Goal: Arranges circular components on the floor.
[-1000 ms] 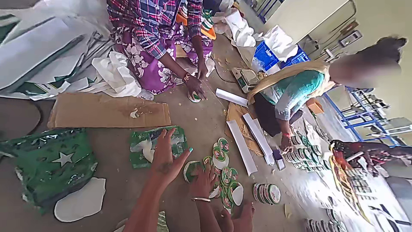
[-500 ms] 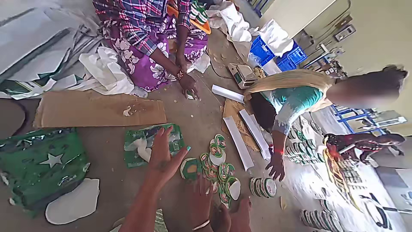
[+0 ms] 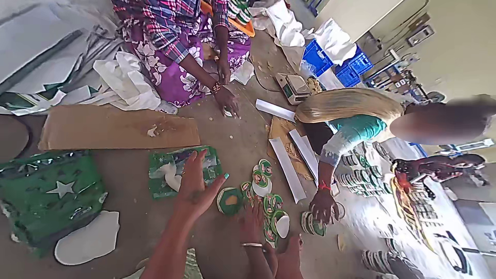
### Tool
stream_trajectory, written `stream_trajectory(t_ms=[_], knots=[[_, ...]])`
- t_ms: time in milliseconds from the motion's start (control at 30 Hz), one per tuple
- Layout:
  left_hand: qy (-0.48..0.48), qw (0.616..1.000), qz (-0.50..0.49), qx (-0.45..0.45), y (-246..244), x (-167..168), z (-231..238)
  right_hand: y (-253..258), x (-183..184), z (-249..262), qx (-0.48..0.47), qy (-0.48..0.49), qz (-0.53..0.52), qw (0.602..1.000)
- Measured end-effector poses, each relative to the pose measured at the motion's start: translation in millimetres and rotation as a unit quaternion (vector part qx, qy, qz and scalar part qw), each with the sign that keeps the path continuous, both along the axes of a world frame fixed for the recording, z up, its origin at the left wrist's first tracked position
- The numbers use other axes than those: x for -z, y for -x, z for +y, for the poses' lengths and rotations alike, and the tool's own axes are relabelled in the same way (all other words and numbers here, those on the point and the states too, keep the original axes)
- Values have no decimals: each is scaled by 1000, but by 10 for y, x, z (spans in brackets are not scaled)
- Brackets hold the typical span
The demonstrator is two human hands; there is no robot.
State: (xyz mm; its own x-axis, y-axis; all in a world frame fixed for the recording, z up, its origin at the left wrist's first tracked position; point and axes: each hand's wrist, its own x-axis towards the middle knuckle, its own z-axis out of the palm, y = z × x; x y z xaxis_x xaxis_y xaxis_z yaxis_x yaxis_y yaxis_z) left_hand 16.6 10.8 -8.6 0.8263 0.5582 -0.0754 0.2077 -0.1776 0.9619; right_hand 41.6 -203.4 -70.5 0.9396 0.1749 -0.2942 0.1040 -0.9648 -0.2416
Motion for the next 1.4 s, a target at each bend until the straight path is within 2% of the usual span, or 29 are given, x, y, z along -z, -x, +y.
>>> stream_trajectory(t_ms=[67,167,233,300,433,467,533,567,633,733,867,933,1000,1067,1167,1233,1300,1400], knots=[[-13,1000,-3,5,7,6,-20,69,176,-13,-10,-5,2,1000],[-23,1000,-15,-2,-23,31,3,455,479,-161,-43,-19,-67,997],[-20,1000,-16,-10,-23,53,-2,562,377,-198,-6,-87,-82,993],[-21,1000,-11,-6,-10,60,-21,407,239,-161,21,-91,-63,994],[-15,1000,-7,11,-15,55,-32,16,197,19,-19,68,-35,997],[-20,1000,-9,13,-21,55,-19,93,262,18,-45,96,-69,992],[-21,1000,-15,6,-42,68,7,362,499,-150,-123,96,-209,965],[-19,1000,-15,0,-50,74,16,474,493,-196,-133,93,-217,963],[-9,1000,-8,-7,-53,85,14,499,315,-191,-105,94,-178,974],[-5,1000,2,10,-17,78,-18,100,173,-99,-94,124,-158,975],[-17,1000,-15,9,-31,65,2,-178,41,106,-255,231,-99,934],[-13,1000,-14,5,-36,71,1,-178,-156,106,-299,224,-100,922],[-12,1000,-10,7,-41,72,-7,-236,-279,51,-290,174,-139,931],[-12,1000,-3,11,-39,62,-11,-287,-185,-25,-259,140,-170,940],[-16,1000,-6,14,-25,60,-12,-146,100,-96,-187,146,-74,969],[-28,999,-19,10,-23,85,-2,-6,25,-81,-140,129,-19,981],[-35,999,-26,1,-33,113,-15,-27,-124,-152,-93,51,-25,994],[-24,999,-20,16,-50,126,-44,-598,-84,-358,66,-79,-25,994]])
